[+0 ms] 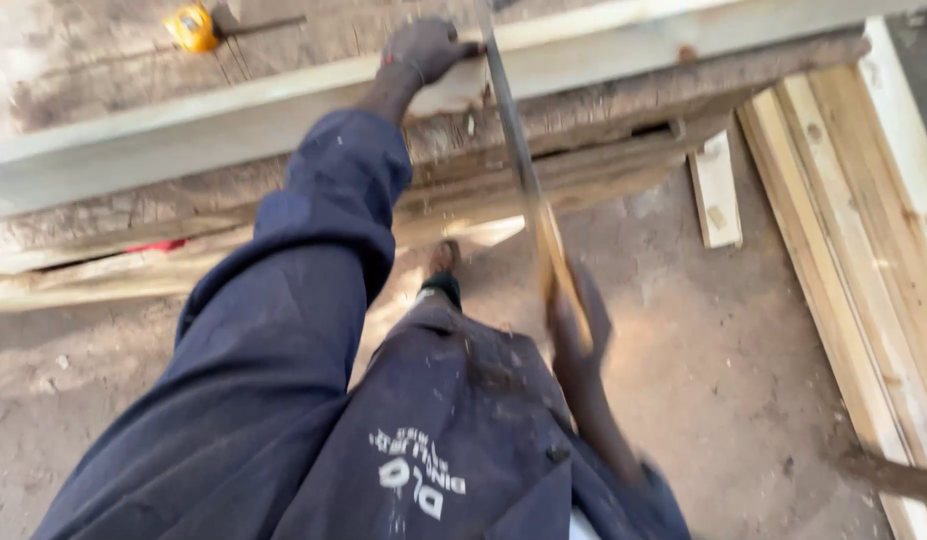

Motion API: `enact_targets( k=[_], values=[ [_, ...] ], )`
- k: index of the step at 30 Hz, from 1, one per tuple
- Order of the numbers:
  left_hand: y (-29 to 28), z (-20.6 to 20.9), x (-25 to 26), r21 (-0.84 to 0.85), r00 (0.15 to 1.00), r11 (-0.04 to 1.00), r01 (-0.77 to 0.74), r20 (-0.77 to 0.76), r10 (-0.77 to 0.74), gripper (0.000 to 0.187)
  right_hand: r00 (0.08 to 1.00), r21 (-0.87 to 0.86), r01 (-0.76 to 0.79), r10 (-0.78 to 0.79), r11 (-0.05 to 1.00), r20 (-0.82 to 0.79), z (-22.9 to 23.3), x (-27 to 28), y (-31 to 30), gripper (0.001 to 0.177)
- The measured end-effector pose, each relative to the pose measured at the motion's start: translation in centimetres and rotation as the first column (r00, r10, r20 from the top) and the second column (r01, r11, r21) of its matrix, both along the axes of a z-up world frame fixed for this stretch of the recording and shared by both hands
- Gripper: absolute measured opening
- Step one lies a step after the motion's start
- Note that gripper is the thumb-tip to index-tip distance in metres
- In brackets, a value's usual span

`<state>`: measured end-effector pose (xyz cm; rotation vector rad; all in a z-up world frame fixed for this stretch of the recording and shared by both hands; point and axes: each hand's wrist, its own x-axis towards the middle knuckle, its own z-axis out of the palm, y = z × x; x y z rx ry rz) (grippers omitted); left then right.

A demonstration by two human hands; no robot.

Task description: Measuring wooden planks with a tape measure, marking them with a square and pencil, and cutting them to size with a hand saw.

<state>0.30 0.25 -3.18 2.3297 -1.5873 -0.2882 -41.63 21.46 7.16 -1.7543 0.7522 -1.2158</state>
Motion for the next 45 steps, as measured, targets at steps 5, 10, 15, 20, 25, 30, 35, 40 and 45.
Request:
enact_targets(
  k=[5, 10, 15, 20, 25, 30, 35, 40, 45],
  values=[
    [-0.4, -2.2, 0.3, 0.0, 0.996, 0.999, 0.047, 0.071, -0.047, 0.077, 0.966, 0.336, 0.197, -0.123, 0.921, -0.229, 3.3, -3.3, 3.8, 0.056],
    [0.7, -0.8, -0.9, 0.023, 0.998, 1.0, -0.022, -0.051, 0.023, 0.071, 0.998, -0.134, 0.06, -0.055, 0.989, 0.041, -5.7, 13.4, -13.8, 0.034],
    [-0.2, 0.8, 2.5, 0.102, 0.982, 0.978, 0.182, -0.064, -0.176, 0.062, 0.995, -0.111, 0.046, -0.036, 0.993, 0.089, -5.6, 17.8, -16.9, 0.039],
    [5.7, 7.3, 1.6, 0.526, 0.99, 0.85, 0.043, -0.139, 0.036, 0.09, 0.999, -0.043, -0.006, 0.008, 0.999, 0.044, -6.0, 16.8, -15.7, 0.044],
    [2.4, -1.1, 6.4, 0.382, 0.996, 0.921, 0.076, 0.022, -0.091, 0.073, 0.999, 0.027, 0.021, -0.022, 0.999, 0.036, -3.8, 18.4, -19.1, 0.039],
    [5.0, 4.6, 3.2, 0.366, 0.933, 0.93, -0.025, -0.326, 0.153, 0.09, 0.988, -0.105, 0.112, -0.122, 0.988, -0.096, -4.0, 6.3, -7.5, 0.036],
    [5.2, 4.5, 2.6, 0.378, 0.998, 0.926, 0.019, -0.063, 0.006, 0.104, 0.974, 0.371, 0.176, -0.106, 0.912, -0.202, 5.0, -4.8, 5.4, 0.059],
    [5.7, 4.2, 1.9, 0.326, 0.999, 0.945, -0.02, 0.036, 0.009, 0.088, 0.996, 0.107, 0.074, -0.079, 0.992, 0.045, -9.4, 10.1, -13.5, 0.04],
    [4.1, 3.7, 3.5, 0.275, 0.997, 0.962, -0.005, 0.081, -0.018, 0.075, 0.996, 0.074, 0.087, -0.089, 0.993, 0.018, -3.2, 16.7, -17.7, 0.038]
  ],
)
